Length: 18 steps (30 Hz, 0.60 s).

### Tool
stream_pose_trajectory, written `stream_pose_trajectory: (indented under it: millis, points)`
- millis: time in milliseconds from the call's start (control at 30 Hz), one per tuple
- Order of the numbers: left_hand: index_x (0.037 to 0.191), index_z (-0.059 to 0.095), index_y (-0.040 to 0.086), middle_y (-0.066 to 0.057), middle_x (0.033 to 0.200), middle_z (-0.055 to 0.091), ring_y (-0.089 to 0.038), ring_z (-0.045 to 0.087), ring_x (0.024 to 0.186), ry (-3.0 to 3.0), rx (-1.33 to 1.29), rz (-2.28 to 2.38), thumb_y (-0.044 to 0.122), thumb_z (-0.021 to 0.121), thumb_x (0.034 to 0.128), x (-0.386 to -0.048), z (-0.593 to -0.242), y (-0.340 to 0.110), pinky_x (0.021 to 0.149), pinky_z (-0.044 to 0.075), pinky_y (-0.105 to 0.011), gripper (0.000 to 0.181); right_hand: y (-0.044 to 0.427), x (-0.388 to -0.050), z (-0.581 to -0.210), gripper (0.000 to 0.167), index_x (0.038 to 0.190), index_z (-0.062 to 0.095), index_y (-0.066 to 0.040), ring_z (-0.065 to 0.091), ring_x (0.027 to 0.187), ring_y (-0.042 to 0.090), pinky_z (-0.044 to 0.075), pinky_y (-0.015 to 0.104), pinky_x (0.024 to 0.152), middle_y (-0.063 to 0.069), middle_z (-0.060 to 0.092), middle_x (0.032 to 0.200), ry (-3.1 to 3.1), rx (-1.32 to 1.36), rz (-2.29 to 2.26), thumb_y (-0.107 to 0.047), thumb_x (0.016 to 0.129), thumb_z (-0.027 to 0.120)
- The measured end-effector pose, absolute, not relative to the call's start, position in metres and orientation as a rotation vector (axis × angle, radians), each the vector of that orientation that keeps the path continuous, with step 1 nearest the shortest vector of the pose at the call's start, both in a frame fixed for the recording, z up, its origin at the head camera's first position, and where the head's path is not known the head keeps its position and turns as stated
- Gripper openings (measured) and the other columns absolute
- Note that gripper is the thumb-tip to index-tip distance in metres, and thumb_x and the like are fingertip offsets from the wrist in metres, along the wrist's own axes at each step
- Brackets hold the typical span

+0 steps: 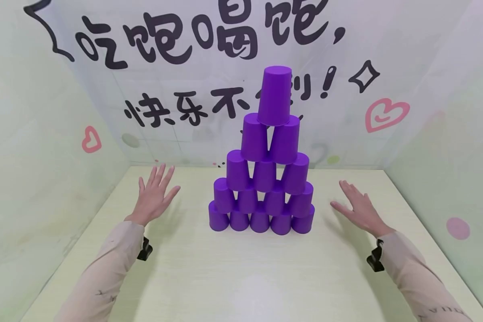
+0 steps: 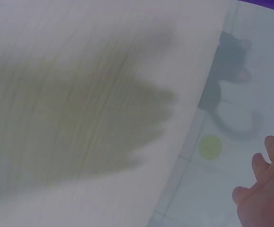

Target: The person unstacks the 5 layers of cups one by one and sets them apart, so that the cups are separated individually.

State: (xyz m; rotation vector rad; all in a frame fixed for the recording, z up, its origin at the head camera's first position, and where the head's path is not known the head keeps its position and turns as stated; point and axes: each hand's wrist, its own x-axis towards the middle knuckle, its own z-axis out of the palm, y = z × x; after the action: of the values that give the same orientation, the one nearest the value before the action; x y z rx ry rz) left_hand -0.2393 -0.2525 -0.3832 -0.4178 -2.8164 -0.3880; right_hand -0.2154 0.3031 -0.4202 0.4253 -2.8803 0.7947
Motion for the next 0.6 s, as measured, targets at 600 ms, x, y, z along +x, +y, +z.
stream_pose_trajectory:
  millis: [600]
  points:
    - [0.142, 0.019, 0.018, -0.007, 0.147, 0.011, -0.023, 0.0, 0.134, -2.56, -0.551, -0.573, 0.043, 0.04, 0.0915, -0.233, -0.352, -0.228, 0.102, -0.006, -0.056, 0.061, 0.28, -0.208, -0.426, 0.091, 0.143, 0.009, -0.014, 0.016, 0.127, 0.042, 0.02, 0.06, 0.097, 0.018, 0.014, 0.145, -2.894, 0.421, 1.125, -0.038, 0.077, 0.067]
